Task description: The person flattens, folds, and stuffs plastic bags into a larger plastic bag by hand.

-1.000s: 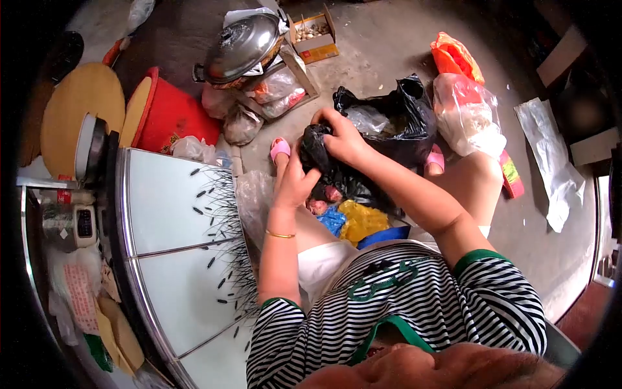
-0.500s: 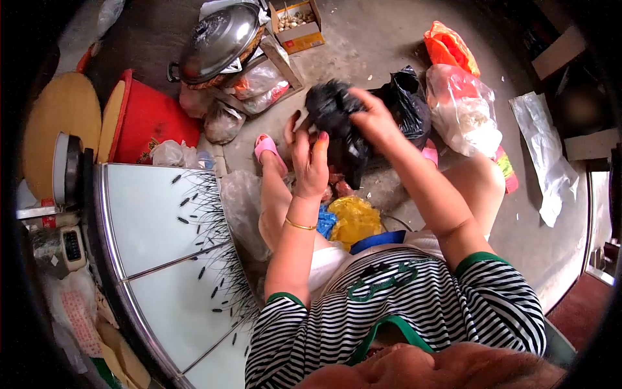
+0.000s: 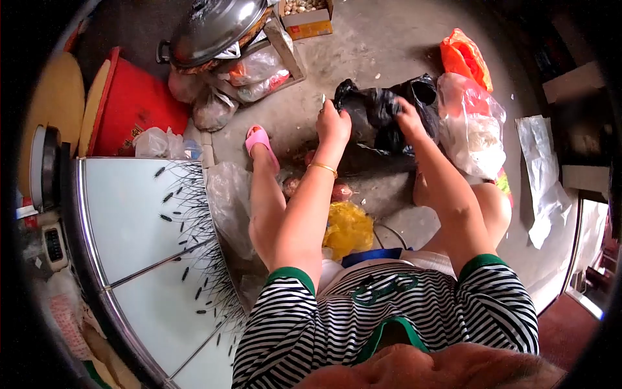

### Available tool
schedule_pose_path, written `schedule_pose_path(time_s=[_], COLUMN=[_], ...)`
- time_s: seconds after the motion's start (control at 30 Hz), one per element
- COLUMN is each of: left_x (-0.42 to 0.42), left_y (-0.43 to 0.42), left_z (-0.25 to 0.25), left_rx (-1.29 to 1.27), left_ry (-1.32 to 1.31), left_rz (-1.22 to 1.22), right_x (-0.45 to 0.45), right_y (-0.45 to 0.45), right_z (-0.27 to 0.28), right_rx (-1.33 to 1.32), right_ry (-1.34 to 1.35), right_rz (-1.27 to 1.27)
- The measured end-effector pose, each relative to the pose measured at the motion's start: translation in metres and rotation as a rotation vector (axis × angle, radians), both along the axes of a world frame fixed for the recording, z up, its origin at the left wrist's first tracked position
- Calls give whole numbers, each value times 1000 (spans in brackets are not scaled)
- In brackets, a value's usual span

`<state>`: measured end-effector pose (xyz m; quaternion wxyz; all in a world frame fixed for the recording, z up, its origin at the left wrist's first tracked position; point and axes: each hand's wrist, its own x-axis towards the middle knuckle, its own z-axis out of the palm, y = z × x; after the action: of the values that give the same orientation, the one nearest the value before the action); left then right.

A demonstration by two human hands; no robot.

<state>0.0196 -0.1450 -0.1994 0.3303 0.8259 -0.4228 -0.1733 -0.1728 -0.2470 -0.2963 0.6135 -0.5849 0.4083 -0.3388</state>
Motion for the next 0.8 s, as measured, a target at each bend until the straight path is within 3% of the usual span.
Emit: schedule_pose_path(time_s=[0.07, 0.13, 0.17, 0.2, 0.27, 0.3, 0.33, 0.4, 0.47, 0.53, 0.63, 0.7, 0.77, 0.8], left_x=[5, 5, 6, -3, -13, -18, -21, -21, -19, -24, -15, -12, -7, -6], left_y=[1, 14, 19, 31, 48, 57, 65, 78, 88, 94, 98, 99, 101, 103], left_z=[-8, -3, -12, 9, 1, 1, 10, 19, 27, 17, 14, 6, 8, 13], left_rx=[-66, -196, -182, -124, -154, -186, -220, -279, -242, -310, -329, -350, -302, -263], left_ry=[111, 217, 346, 442, 425, 435, 443, 446, 410, 423, 404, 384, 388, 394], left_rz=[11, -21, -90, -134, -248, -252, -254, -231, -218, -187, -239, -219, -216, -225], right_x=[-20, -15, -13, -3, 31, 44, 54, 61, 56, 21, 11, 14, 37, 53], right_y=[4, 26, 29, 38, 54, 66, 70, 79, 84, 92, 86, 81, 83, 91], right_z=[-56, -57, -71, -65, -31, -62, -59, -52, -72, -151, -156, -144, -74, -18], right_rx=[-210, 3, -119, -249, -309, -362, -523, -704, -468, -1083, -751, -520, -554, -703], right_ry=[177, 361, 566, 767, 1030, 1394, 1507, 1545, 1446, 1133, 1097, 1089, 1180, 1269], right_rz=[249, 426, 484, 542, 784, 830, 913, 1013, 891, 1034, 1078, 1093, 1239, 1380])
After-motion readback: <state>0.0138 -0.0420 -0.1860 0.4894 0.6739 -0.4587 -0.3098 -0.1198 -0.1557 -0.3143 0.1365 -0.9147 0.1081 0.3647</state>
